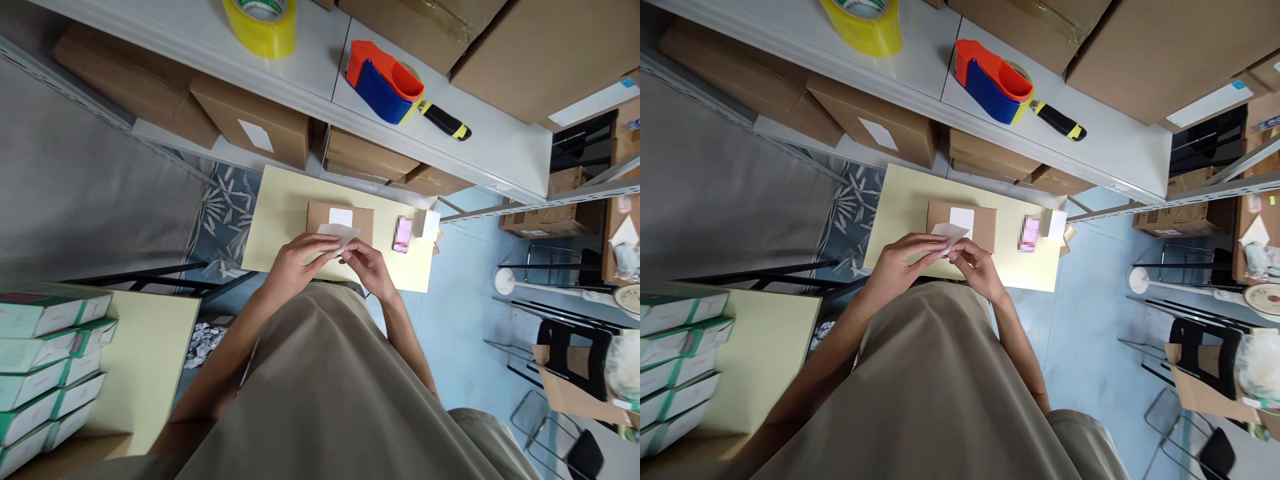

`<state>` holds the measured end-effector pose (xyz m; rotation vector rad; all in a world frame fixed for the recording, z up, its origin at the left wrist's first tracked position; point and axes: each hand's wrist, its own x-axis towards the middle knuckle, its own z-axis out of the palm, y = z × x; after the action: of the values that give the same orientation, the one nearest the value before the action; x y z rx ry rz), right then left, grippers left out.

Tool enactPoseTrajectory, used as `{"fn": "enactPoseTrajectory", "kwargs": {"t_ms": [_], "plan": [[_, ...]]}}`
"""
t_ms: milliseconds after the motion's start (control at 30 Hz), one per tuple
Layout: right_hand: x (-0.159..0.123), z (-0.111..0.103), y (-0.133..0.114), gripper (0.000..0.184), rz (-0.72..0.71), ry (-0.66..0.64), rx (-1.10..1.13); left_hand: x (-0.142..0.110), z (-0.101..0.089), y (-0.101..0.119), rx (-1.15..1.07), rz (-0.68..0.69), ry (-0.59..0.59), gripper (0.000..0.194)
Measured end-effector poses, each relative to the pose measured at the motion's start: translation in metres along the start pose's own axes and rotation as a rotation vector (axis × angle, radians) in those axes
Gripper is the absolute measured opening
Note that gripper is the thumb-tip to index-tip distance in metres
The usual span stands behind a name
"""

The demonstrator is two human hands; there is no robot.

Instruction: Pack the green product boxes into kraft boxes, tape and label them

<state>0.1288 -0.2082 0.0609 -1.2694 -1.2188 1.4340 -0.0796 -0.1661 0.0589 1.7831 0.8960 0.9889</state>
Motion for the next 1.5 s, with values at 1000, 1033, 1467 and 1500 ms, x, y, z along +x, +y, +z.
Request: {"fn": "enactPoseTrajectory", "kwargs": {"t_ms": [1000, 1033, 1467, 1500], "plan": [[-0.001, 0.019, -0.004, 0.045, 0.077, 0.091, -0.021, -0.001, 0.002, -0.003, -0.103, -0.185, -0.048, 0.034], [-0.002, 0.019, -0.003, 0.045, 0.075, 0.094, -0.024, -0.002, 0.002, -0.003, -0.106, -0.185, -0.049, 0.034], [-0.009, 0.023, 0.0, 0.042, 0.079, 0.138, -0.026, -0.01, 0.004, -0.002, -0.109, -0.17, -0.061, 0.031], [-0.009, 0.024, 0.0, 0.041, 0.08, 0.142, -0.026, -0.011, 0.004, -0.002, -0.107, -0.171, -0.06, 0.031]]}}
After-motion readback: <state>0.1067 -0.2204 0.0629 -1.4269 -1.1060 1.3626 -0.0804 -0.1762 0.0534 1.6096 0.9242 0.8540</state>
